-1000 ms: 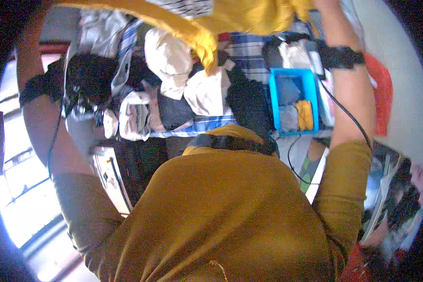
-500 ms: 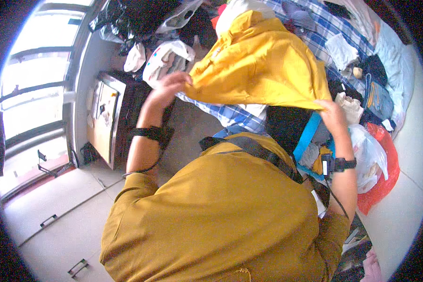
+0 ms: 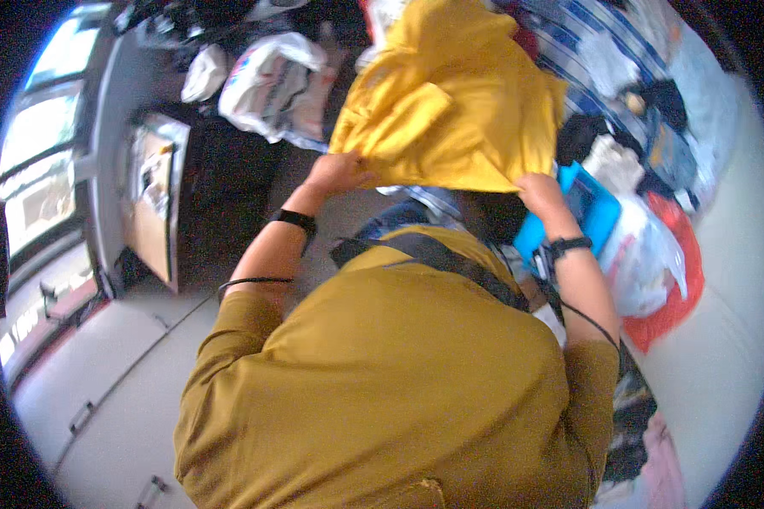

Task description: The person wipes the inside of a blue plastic bin with a white cloth, then folds various garments including a red cloth, a white cloth, a yellow cloth, and a grey cloth, placing them into the bin. The person also folds a yellow t-shirt and places it into the bin.

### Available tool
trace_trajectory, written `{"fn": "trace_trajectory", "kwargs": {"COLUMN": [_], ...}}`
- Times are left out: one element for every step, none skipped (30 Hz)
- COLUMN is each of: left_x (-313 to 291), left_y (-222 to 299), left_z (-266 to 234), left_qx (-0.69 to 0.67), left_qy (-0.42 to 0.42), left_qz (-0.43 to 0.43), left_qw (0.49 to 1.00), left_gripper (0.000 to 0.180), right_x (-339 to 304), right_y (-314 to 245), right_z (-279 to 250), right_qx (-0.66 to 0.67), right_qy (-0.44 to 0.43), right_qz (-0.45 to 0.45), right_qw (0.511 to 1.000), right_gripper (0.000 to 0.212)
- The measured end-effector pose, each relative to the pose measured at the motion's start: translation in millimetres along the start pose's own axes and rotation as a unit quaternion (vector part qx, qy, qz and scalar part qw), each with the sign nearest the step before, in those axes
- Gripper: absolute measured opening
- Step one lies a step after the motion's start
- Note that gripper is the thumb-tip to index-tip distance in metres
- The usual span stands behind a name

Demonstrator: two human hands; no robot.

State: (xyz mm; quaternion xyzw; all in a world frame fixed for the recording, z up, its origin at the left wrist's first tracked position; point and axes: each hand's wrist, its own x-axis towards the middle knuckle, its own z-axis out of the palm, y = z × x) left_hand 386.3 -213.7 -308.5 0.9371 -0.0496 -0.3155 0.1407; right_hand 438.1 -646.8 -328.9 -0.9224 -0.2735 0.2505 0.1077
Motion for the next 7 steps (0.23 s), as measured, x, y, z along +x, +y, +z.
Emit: {"fn": "trace_trajectory", "kwargs": {"left_x": [2.6, 4.8, 8.6, 10.9, 16.6, 22.8, 28.4], "left_y": [3.3, 3.8, 4.9, 3.6, -1.0, -6.7, -13.4], "left_z": [1.4, 3.4, 7.9, 14.5, 19.8, 26.3, 33.7], "left_qx": [0.02, 0.046, 0.053, 0.045, 0.051, 0.062, 0.073], "left_qy": [-0.003, 0.005, 0.007, 0.035, 0.007, -0.01, -0.011], "left_qz": [-0.002, -0.006, -0.019, -0.017, -0.027, -0.038, -0.034], "left_qw": [1.0, 0.999, 0.998, 0.998, 0.998, 0.997, 0.997], "left_gripper": [0.049, 0.054, 0.054, 0.043, 0.046, 0.051, 0.051], "right_x": [-3.6, -7.5, -9.2, -9.1, -10.2, -10.6, -10.3], "right_y": [0.3, -1.5, -1.6, -3.1, -5.4, -7.3, -9.6], "right_z": [3.6, 6.0, 7.1, 8.8, 9.3, 10.1, 11.5], "right_qx": [0.014, 0.035, 0.033, 0.025, 0.023, 0.024, 0.031], "right_qy": [0.005, 0.035, 0.032, 0.018, 0.018, 0.024, 0.007], "right_qz": [0.008, 0.006, 0.002, 0.022, 0.027, 0.025, 0.048], "right_qw": [1.0, 0.999, 0.999, 0.999, 0.999, 0.999, 0.998], "right_gripper": [0.012, 0.012, 0.011, 0.011, 0.011, 0.01, 0.011]}}
